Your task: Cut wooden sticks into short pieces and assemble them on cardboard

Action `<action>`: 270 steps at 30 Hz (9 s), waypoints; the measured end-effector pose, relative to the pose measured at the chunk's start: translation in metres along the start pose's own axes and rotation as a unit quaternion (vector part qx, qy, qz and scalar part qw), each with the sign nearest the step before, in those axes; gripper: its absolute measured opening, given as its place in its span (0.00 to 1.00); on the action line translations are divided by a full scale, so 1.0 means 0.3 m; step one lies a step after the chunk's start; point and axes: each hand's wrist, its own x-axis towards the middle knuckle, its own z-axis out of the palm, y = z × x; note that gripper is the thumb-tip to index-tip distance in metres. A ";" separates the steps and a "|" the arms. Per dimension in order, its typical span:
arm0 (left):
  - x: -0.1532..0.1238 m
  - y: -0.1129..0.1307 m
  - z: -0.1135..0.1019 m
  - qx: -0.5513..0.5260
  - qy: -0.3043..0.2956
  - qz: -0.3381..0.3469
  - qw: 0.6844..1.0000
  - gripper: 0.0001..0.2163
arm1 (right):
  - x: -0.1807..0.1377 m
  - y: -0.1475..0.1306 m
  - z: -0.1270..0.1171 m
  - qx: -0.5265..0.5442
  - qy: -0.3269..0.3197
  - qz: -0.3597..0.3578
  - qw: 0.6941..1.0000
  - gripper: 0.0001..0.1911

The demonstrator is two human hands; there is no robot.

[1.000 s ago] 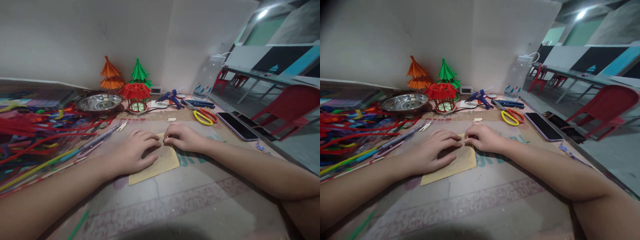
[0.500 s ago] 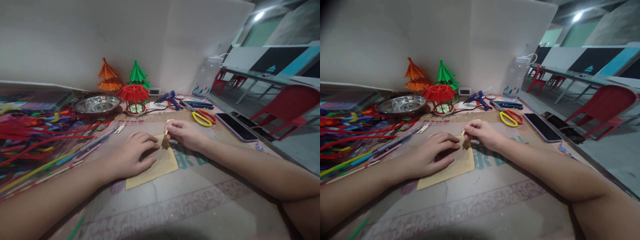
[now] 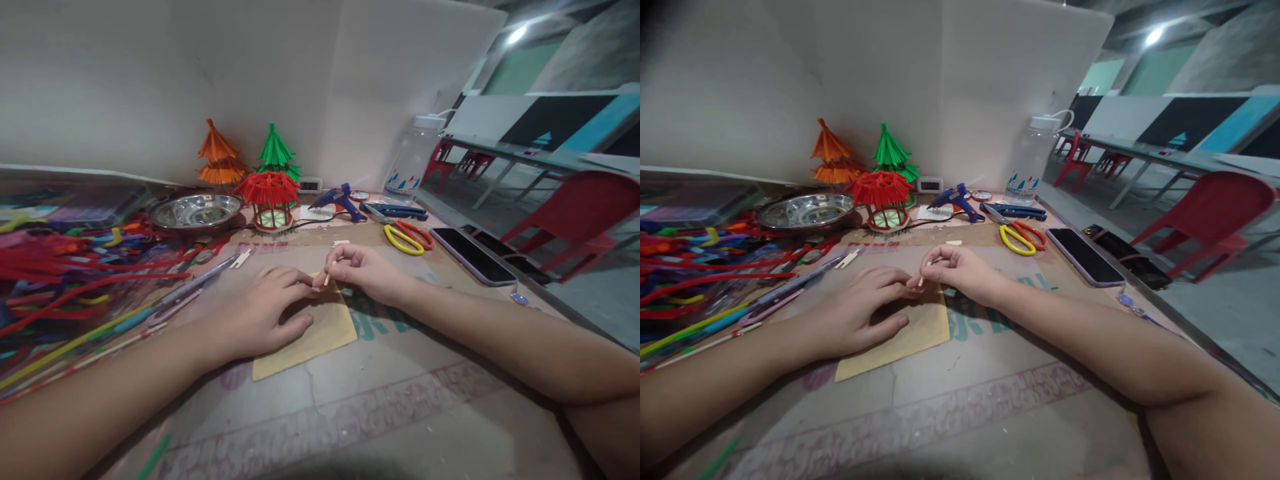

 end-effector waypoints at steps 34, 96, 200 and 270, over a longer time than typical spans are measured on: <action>-0.007 -0.004 0.000 -0.002 0.001 -0.002 1.000 0.14 | -0.028 0.002 -0.009 -0.244 0.027 -0.018 0.969 0.10; -0.002 -0.001 -0.003 0.009 -0.011 -0.010 1.000 0.14 | -0.048 -0.019 0.010 -0.597 -0.059 -0.131 0.789 0.08; -0.001 0.019 -0.017 -0.163 0.214 -0.059 0.961 0.06 | -0.042 -0.010 0.099 0.031 -0.084 0.072 0.993 0.19; -0.010 0.042 -0.012 -0.033 0.139 0.037 0.989 0.14 | -0.056 -0.042 0.100 -0.026 0.013 0.043 0.999 0.15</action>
